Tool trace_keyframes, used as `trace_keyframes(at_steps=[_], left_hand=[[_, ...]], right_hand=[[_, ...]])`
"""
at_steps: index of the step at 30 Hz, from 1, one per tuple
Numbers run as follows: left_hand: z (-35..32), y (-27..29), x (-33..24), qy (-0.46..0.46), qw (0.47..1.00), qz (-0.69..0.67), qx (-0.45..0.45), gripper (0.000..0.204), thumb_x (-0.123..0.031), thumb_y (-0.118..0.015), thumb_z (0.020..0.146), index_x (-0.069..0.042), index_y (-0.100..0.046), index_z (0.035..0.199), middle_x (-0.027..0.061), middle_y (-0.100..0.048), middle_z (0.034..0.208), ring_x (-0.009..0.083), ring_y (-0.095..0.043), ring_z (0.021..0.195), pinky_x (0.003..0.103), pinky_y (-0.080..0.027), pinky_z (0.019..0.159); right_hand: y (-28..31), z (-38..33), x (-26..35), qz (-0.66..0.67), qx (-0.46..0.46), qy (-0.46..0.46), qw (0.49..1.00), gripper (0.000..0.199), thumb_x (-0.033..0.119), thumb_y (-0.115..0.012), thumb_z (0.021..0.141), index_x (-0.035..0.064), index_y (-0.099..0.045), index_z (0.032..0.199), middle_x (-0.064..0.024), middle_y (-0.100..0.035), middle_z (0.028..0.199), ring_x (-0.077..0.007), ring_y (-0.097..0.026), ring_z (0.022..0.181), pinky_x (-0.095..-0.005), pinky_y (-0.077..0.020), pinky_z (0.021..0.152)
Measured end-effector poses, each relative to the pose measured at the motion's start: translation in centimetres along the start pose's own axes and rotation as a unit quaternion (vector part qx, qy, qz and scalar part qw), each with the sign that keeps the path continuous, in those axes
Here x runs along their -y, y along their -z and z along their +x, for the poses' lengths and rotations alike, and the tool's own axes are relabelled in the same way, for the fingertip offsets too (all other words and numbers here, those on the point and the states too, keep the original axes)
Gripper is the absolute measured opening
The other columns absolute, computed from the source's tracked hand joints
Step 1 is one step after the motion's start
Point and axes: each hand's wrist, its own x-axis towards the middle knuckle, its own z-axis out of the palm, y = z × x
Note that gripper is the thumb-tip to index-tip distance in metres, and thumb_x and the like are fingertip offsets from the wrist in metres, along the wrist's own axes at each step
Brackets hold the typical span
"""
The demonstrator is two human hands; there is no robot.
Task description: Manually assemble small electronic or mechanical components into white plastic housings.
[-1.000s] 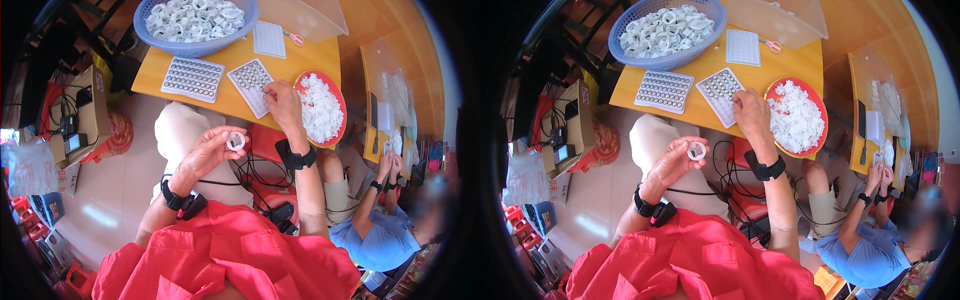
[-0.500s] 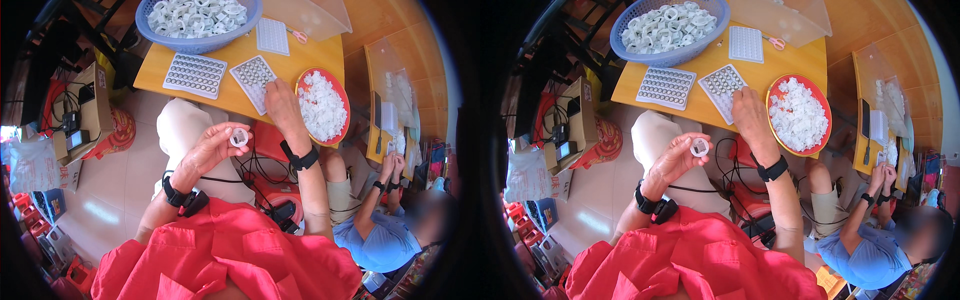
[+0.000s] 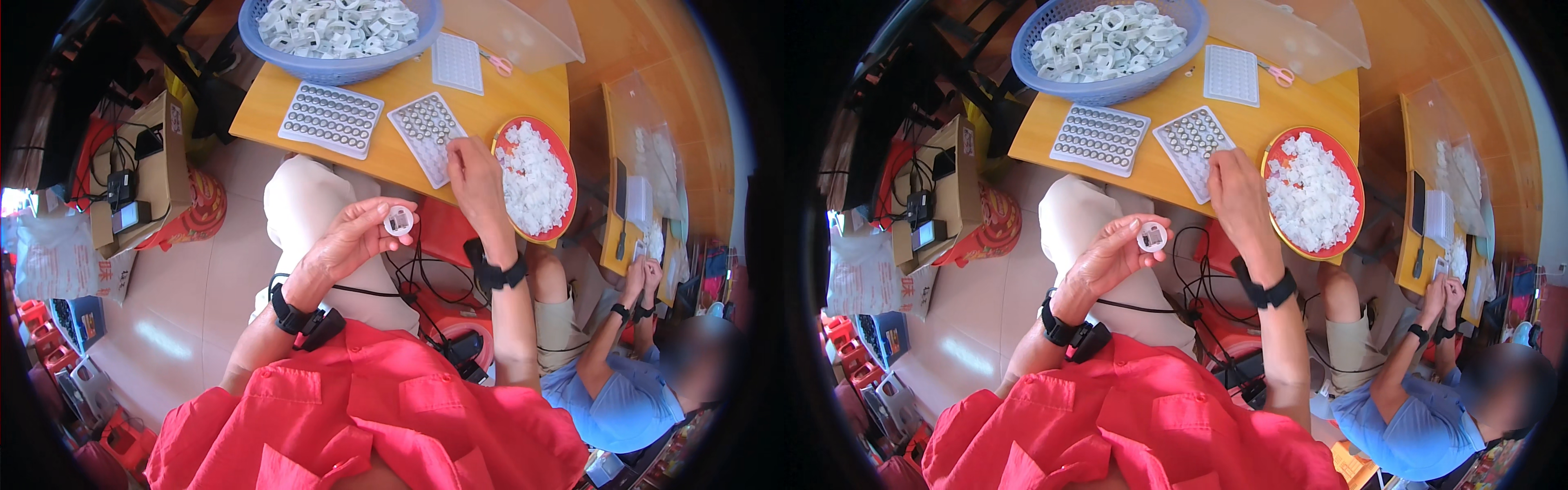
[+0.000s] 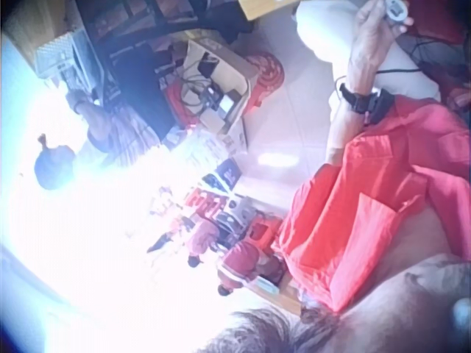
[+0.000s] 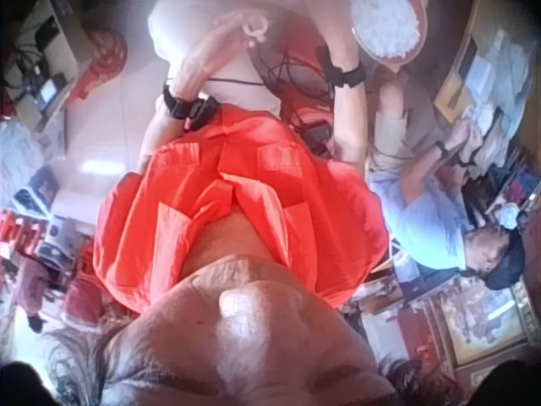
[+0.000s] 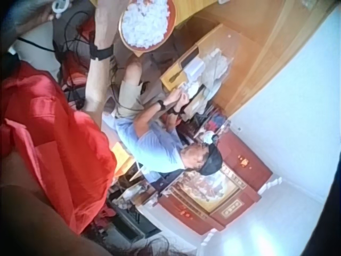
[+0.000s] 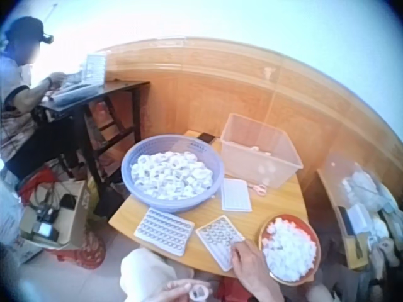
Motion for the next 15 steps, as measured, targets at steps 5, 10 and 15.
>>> trace_keyframes(at_steps=[5, 10, 15], left_hand=[[0.3, -0.2, 0.1, -0.002, 1.000, 0.006, -0.028, 0.033, -0.024, -0.050, 0.093, 0.000, -0.052, 0.115, 0.0099, -0.062, 0.095, 0.0168, -0.062, 0.076, 0.024, -0.051, 0.067], [0.8, 0.0, 0.6, 0.000, 0.999, 0.029, -0.036, 0.026, -0.020, -0.048, 0.093, -0.002, -0.054, 0.111, 0.0081, -0.062, 0.093, 0.0154, -0.062, 0.080, 0.023, -0.050, 0.069], [0.7, 0.1, 0.9, -0.004, 0.999, 0.035, -0.040, 0.024, -0.021, -0.050, 0.093, -0.003, -0.056, 0.107, 0.0059, -0.062, 0.092, 0.0125, -0.060, 0.077, 0.024, -0.051, 0.068]], right_hand=[[1.8, -3.8, 4.6, 0.354, 0.042, -0.143, 0.923, 0.008, 0.000, -0.057, 0.080, -0.0007, -0.058, 0.088, -0.0085, -0.057, 0.074, -0.0156, -0.059, 0.065, -0.0266, -0.0469, 0.056], [1.7, -5.3, 5.7, 0.329, 0.048, -0.101, 0.938, 0.011, -0.004, -0.059, 0.078, -0.0005, -0.058, 0.088, -0.0069, -0.056, 0.075, -0.0122, -0.059, 0.062, -0.0236, -0.0478, 0.053], [0.5, -5.8, 6.0, 0.224, -0.001, -0.036, 0.974, 0.014, -0.007, -0.060, 0.074, 0.0014, -0.055, 0.084, -0.0096, -0.054, 0.075, -0.0216, -0.059, 0.062, -0.0307, -0.0481, 0.051]])
